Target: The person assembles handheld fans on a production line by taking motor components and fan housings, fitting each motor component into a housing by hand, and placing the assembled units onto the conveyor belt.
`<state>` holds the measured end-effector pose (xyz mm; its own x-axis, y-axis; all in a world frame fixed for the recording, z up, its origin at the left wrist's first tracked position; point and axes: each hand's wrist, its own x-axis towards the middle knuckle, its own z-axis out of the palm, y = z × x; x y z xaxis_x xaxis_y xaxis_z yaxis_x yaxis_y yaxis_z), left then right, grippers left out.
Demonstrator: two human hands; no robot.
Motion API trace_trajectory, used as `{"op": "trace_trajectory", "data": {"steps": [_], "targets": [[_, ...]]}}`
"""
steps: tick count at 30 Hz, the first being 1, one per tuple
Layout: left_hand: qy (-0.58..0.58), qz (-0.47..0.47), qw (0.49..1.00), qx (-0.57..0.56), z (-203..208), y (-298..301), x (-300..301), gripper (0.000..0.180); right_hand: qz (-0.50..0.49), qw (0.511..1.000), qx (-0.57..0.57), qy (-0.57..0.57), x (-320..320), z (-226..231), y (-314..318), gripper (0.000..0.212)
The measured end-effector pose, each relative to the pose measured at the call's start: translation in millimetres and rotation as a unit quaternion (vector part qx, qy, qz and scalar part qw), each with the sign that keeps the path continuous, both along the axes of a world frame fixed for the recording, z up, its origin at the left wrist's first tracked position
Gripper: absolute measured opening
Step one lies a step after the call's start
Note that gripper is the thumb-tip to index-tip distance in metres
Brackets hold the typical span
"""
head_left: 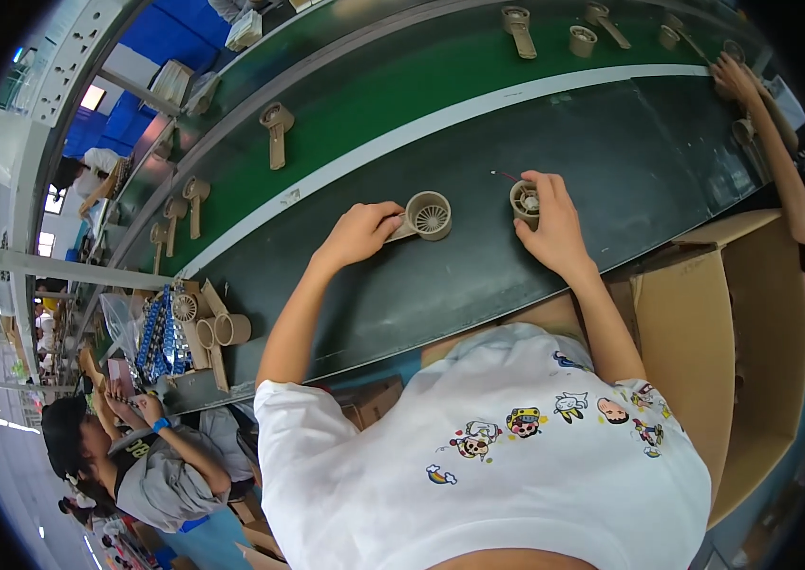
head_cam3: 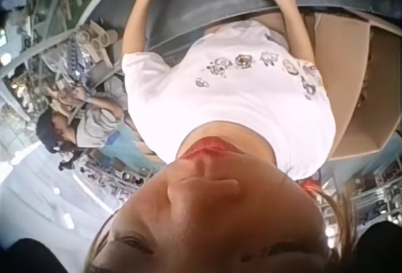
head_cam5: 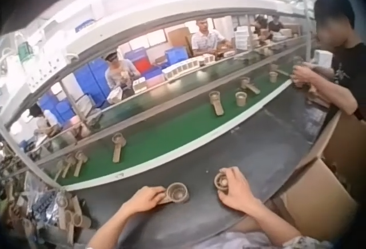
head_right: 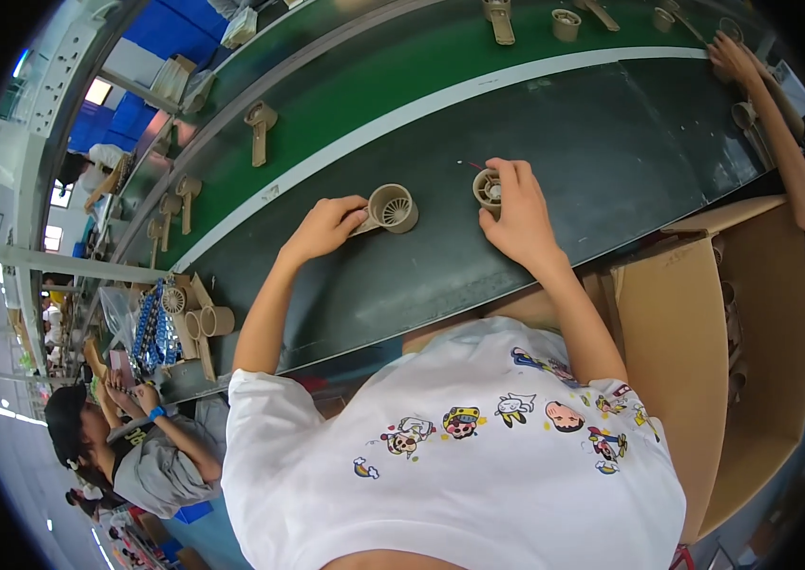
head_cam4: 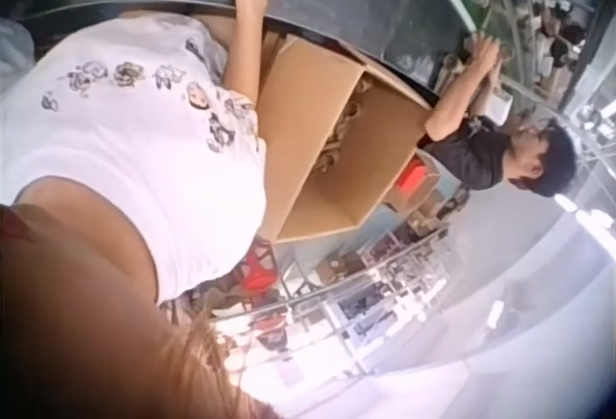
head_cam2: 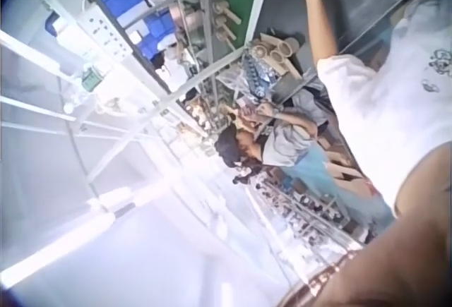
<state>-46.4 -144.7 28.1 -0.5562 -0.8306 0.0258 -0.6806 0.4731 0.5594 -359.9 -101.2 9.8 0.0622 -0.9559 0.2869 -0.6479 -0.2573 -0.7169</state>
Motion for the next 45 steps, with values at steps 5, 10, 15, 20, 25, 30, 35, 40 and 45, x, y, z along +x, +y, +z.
{"op": "trace_trajectory", "data": {"steps": [5, 10, 15, 20, 25, 30, 35, 40, 45], "targets": [[0.038, 0.064, 0.987, 0.143, 1.2, 11.9, 0.8, 0.022, 0.030, 0.999, -0.004, -0.027, 5.3, -2.5, 1.7, 0.057], [0.075, 0.137, 0.986, 0.051, 5.5, 27.6, -0.1, 0.026, 0.032, 0.998, -0.005, -0.052, 8.2, 2.4, 13.0, 0.060], [0.108, 0.076, 0.975, -0.177, 46.5, 60.9, -30.4, 0.034, 0.148, 0.983, 0.008, -0.109, 16.0, 33.1, 42.0, 0.064], [0.057, 0.042, 0.997, -0.040, 41.8, 111.6, -83.4, 0.020, 0.243, 0.962, 0.013, -0.124, 33.6, 49.7, 63.3, 0.056], [0.311, 0.105, 0.920, 0.215, 14.0, 128.9, -84.2, 0.023, 0.229, 0.964, 0.013, -0.134, 26.9, 41.7, 67.0, 0.054], [0.594, 0.141, 0.733, 0.300, 7.3, 139.2, -88.6, 0.031, 0.205, 0.965, -0.022, -0.160, 28.7, 45.0, 73.6, 0.054], [0.606, 0.152, 0.722, 0.299, 14.1, 148.1, -88.5, 0.032, 0.234, 0.944, -0.157, -0.170, 24.0, 41.2, 73.0, 0.050], [0.599, 0.159, 0.723, 0.306, 25.1, 148.0, -88.5, 0.031, 0.238, 0.937, -0.184, -0.177, 23.1, 43.2, 71.0, 0.046], [0.615, 0.182, 0.663, 0.386, 29.7, 149.4, -90.4, 0.032, 0.282, 0.925, -0.151, -0.204, 15.2, 44.5, 64.9, 0.046]]}}
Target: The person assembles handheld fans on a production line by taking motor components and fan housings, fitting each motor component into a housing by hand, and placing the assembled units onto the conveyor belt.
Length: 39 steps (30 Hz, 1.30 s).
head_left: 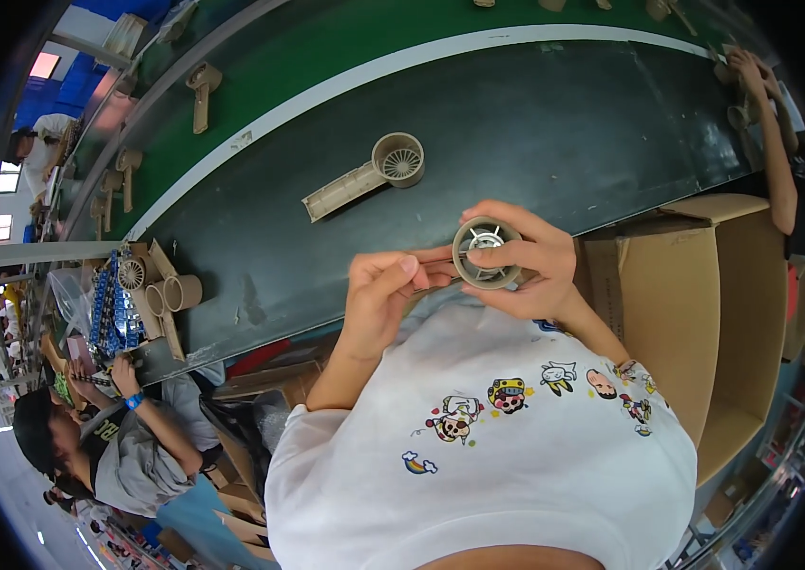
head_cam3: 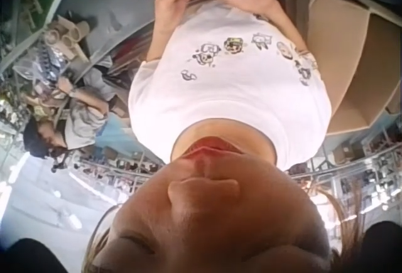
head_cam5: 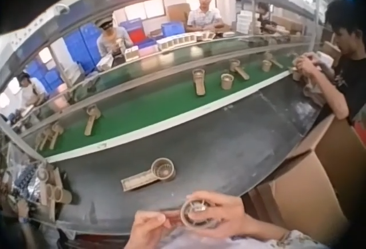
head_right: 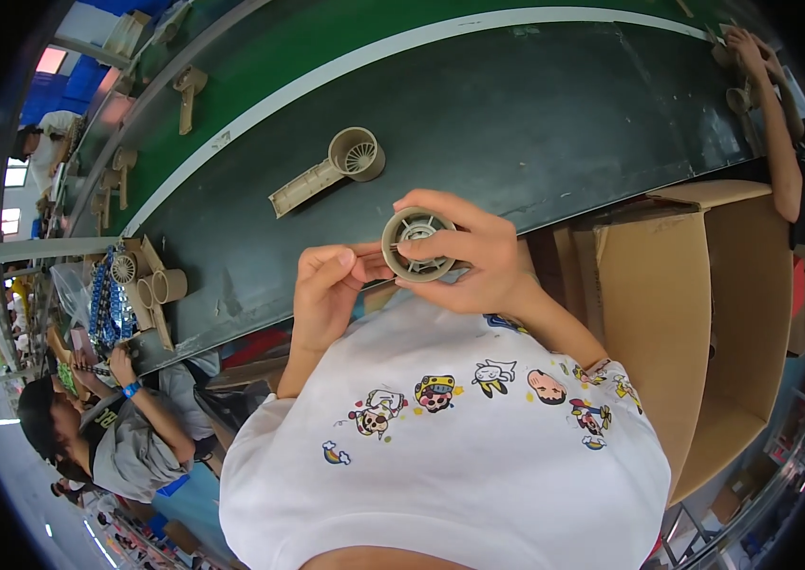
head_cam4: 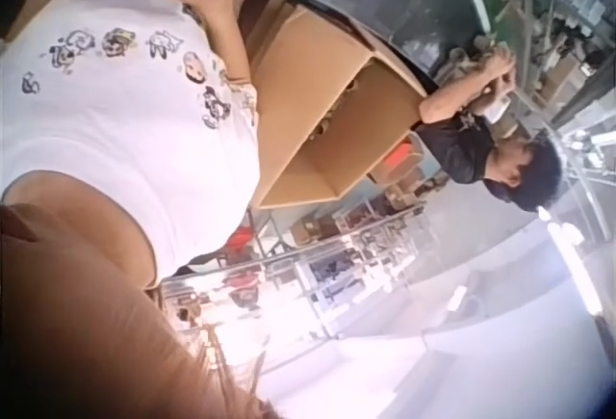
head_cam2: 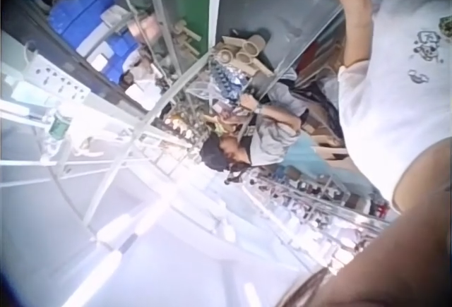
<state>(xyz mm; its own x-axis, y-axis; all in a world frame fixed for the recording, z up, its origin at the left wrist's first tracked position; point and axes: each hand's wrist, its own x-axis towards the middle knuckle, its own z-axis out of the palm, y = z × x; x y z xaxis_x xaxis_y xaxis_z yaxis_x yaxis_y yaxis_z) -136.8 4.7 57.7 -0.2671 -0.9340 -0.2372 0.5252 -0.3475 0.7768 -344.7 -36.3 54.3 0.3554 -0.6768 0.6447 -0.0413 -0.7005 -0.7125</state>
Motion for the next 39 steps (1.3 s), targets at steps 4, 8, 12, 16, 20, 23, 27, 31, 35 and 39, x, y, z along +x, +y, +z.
{"op": "trace_trajectory", "data": {"steps": [4, 8, 12, 16, 20, 23, 27, 31, 35, 39], "targets": [[0.029, -0.007, 0.999, 0.009, -2.8, -0.9, -0.6, 0.032, 0.000, 0.999, 0.035, -0.003, 0.6, 4.7, 1.9, 0.043], [0.033, -0.016, 0.999, 0.006, -4.9, 1.0, -0.1, 0.032, -0.009, 0.999, -0.043, -0.010, 0.5, 1.7, -0.4, 0.039], [0.041, -0.002, 0.999, 0.031, -1.7, 0.4, -4.3, 0.032, -0.066, 0.993, -0.101, 0.017, 4.8, -5.4, -0.4, 0.036], [0.068, 0.000, 0.997, 0.024, -5.9, -3.2, -4.1, 0.031, -0.095, 0.987, -0.125, 0.029, 7.7, -6.1, -3.0, 0.035], [-0.248, 0.013, 0.958, -0.141, -11.4, -15.6, 1.1, 0.020, -0.047, 0.986, -0.147, 0.056, 14.5, 0.2, -11.7, 0.036], [-0.582, 0.156, 0.696, -0.390, -25.8, -34.3, 2.0, 0.010, -0.065, 0.979, -0.170, 0.096, 25.3, -7.1, -29.9, 0.036], [-0.632, 0.163, 0.641, -0.403, -30.1, -56.6, 29.9, 0.015, -0.087, 0.966, -0.198, 0.140, 29.4, 0.7, -70.5, 0.038], [-0.669, 0.152, 0.604, -0.406, -30.5, -73.7, 67.4, 0.029, -0.062, 0.959, -0.210, 0.181, 37.8, -5.6, -100.0, 0.030], [-0.692, 0.083, 0.591, -0.406, -30.4, -81.4, 80.5, 0.034, -0.018, 0.957, -0.207, 0.204, 47.5, -9.5, -113.3, 0.026], [-0.689, 0.069, 0.599, -0.402, -42.1, -88.5, 76.7, 0.035, 0.034, 0.955, -0.196, 0.221, 58.5, -4.2, -120.0, 0.024]]}}
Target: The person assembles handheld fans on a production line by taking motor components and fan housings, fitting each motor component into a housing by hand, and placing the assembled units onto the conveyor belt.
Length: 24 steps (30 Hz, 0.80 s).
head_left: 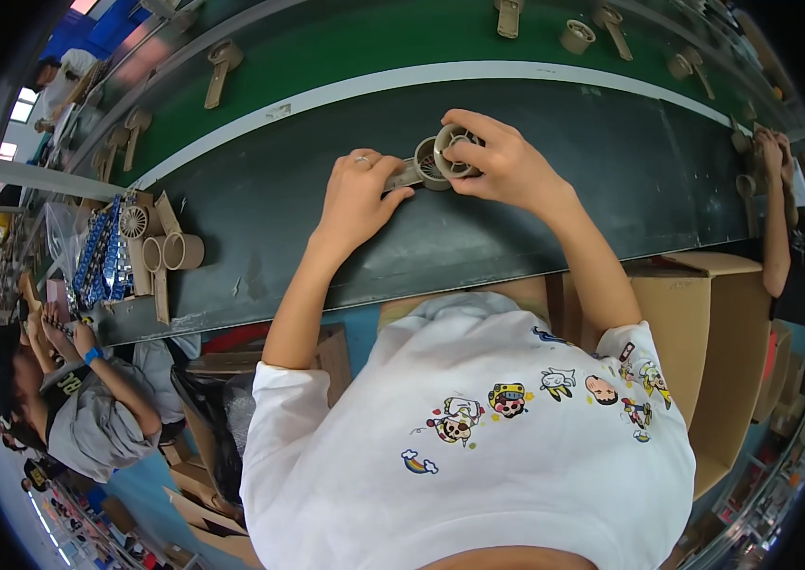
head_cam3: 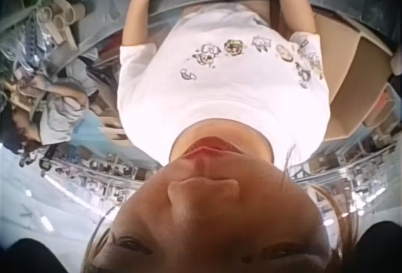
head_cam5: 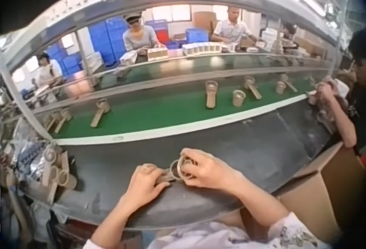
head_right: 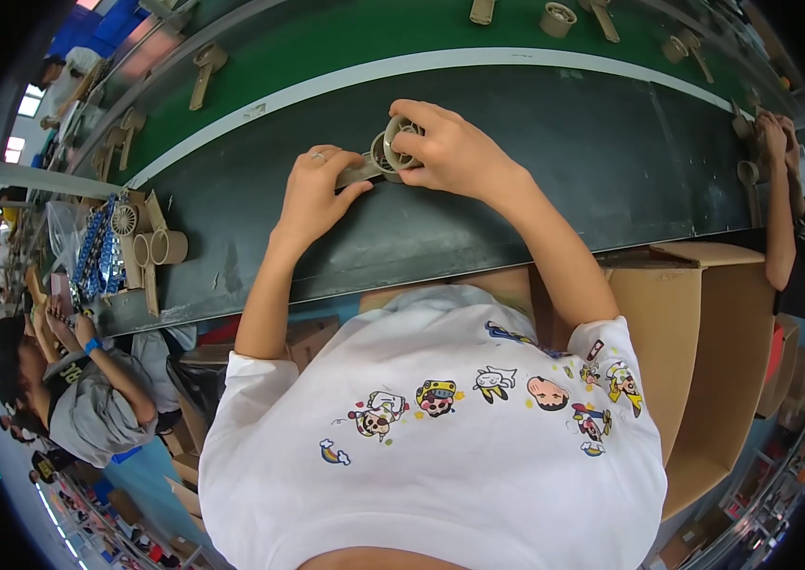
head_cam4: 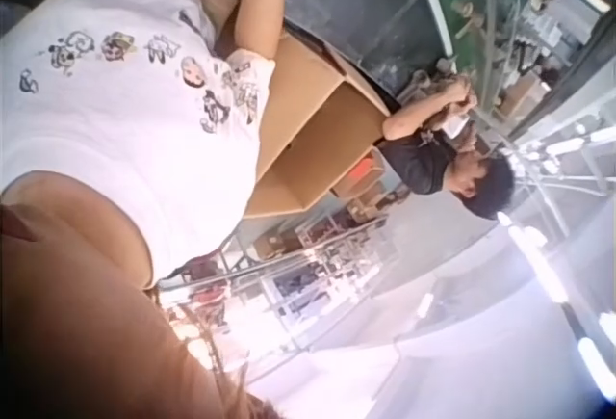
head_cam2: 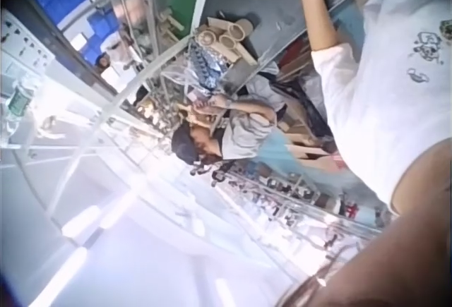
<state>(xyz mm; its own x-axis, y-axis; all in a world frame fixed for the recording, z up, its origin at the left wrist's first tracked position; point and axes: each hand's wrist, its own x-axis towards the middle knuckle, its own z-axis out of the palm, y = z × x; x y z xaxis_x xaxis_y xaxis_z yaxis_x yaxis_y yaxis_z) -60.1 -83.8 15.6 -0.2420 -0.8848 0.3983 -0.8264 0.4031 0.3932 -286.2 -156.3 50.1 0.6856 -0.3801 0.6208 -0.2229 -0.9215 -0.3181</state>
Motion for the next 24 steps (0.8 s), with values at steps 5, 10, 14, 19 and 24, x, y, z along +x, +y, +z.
{"op": "trace_trajectory", "data": {"steps": [5, 10, 14, 19, 24], "targets": [[0.025, -0.016, 0.999, 0.023, -0.9, -4.2, -7.3, 0.027, 0.054, 0.998, -0.002, 0.034, 12.4, 4.4, -10.2, 0.022], [0.045, -0.031, 0.997, 0.055, -2.9, -10.3, -10.2, 0.022, 0.080, 0.983, 0.111, 0.126, 22.5, 10.4, -12.9, 0.023], [0.089, -0.032, 0.991, 0.090, -7.9, -11.0, -7.9, 0.015, 0.081, 0.970, 0.188, 0.130, 22.5, 10.0, -14.2, 0.028], [0.113, -0.014, 0.985, 0.126, -4.0, -7.3, -3.1, 0.015, 0.107, 0.968, 0.212, 0.080, 14.1, 13.6, -10.0, 0.030], [0.113, 0.002, 0.987, 0.115, -11.5, -11.0, -2.7, 0.016, 0.091, 0.938, 0.331, -0.036, 11.2, -8.9, -13.3, 0.025]]}}
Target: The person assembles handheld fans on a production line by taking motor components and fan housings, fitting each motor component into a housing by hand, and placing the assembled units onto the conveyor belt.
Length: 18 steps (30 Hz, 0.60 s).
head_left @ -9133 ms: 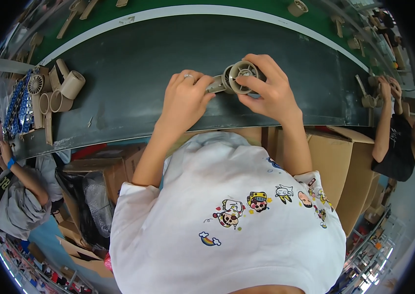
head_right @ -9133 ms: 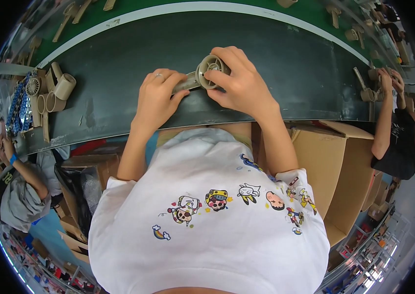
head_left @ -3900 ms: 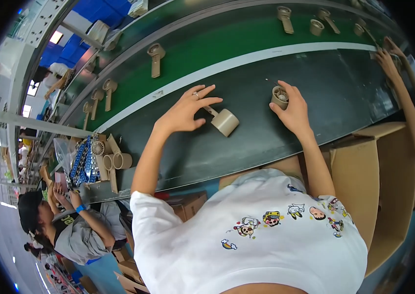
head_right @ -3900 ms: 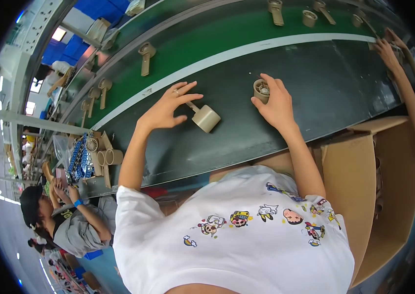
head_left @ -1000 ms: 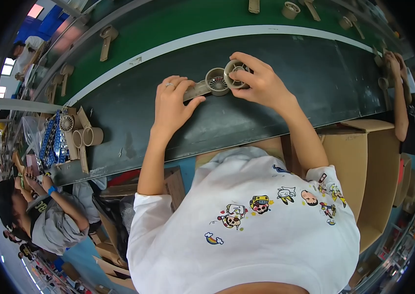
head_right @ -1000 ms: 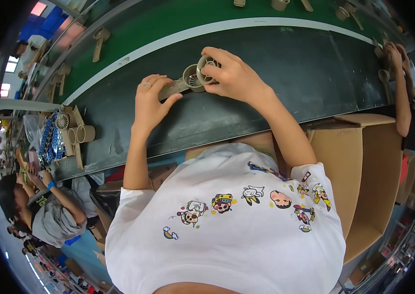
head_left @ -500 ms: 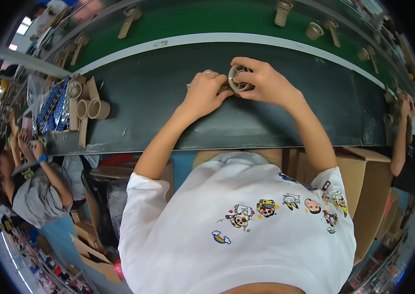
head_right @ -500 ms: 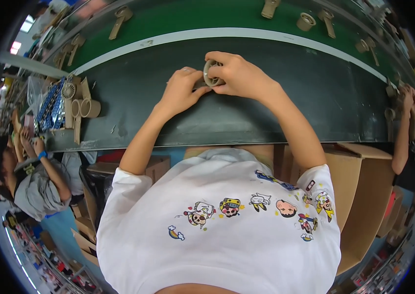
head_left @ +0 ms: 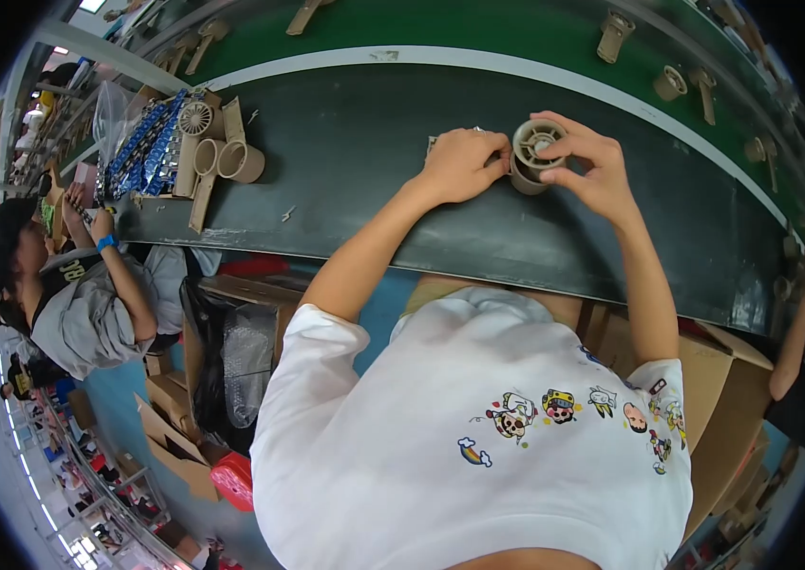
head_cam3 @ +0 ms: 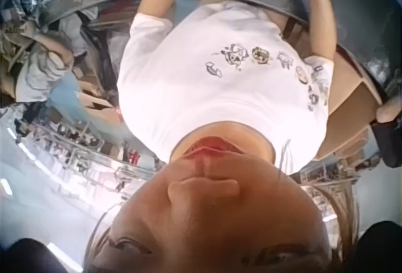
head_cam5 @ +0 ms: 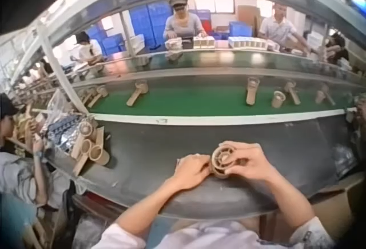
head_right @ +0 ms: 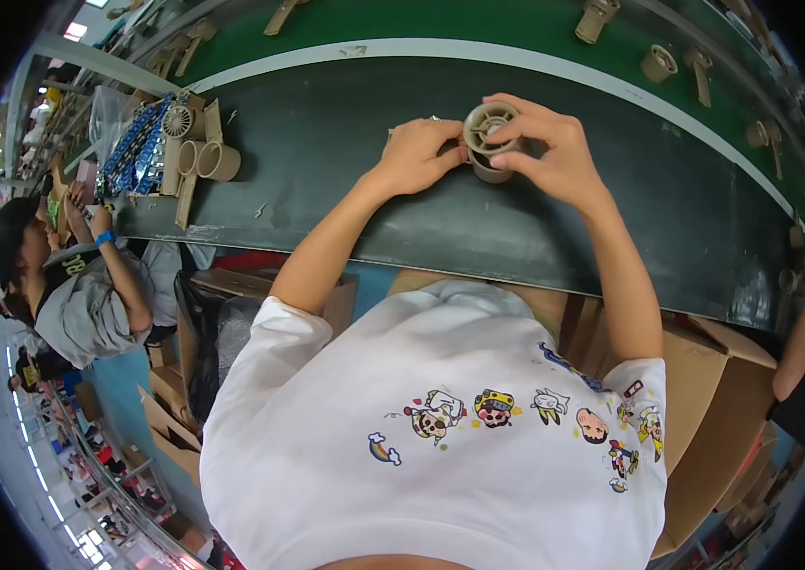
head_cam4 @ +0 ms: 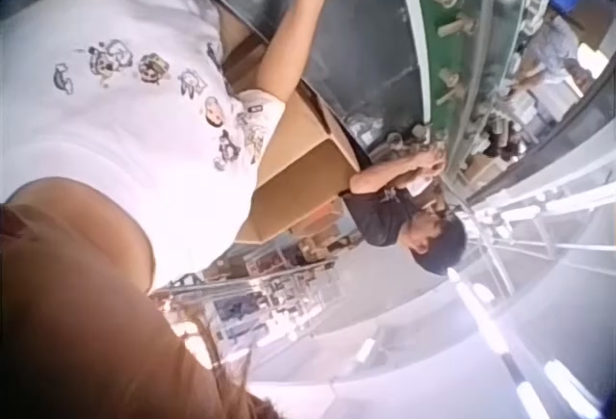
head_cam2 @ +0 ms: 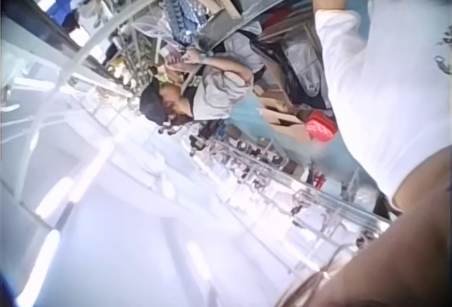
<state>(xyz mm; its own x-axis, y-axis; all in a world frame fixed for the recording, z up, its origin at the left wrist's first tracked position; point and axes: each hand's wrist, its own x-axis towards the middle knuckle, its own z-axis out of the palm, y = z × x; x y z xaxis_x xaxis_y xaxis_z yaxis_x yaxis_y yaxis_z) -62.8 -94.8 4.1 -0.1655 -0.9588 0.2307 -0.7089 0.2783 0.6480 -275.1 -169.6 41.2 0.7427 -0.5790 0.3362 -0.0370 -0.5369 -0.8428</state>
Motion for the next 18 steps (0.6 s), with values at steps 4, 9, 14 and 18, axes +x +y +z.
{"op": "trace_trajectory", "data": {"steps": [4, 9, 14, 18], "targets": [[0.003, 0.020, 1.000, 0.006, -4.3, -1.8, -2.8, 0.019, 0.001, 0.973, 0.155, -0.170, 10.5, -39.6, -2.8, 0.023], [0.030, 0.036, 0.998, 0.044, -5.7, -0.8, 0.3, 0.017, 0.000, 0.988, 0.039, -0.147, 9.0, -47.5, -6.9, 0.021], [-0.015, 0.028, 0.999, -0.040, -7.4, 1.8, -5.0, 0.015, 0.024, 0.982, 0.131, -0.132, -5.7, -39.3, -2.3, 0.027], [-0.032, 0.032, 0.997, -0.068, -10.5, 2.8, -7.7, 0.014, 0.030, 0.994, 0.053, -0.086, -11.4, -36.4, -5.3, 0.029]]}}
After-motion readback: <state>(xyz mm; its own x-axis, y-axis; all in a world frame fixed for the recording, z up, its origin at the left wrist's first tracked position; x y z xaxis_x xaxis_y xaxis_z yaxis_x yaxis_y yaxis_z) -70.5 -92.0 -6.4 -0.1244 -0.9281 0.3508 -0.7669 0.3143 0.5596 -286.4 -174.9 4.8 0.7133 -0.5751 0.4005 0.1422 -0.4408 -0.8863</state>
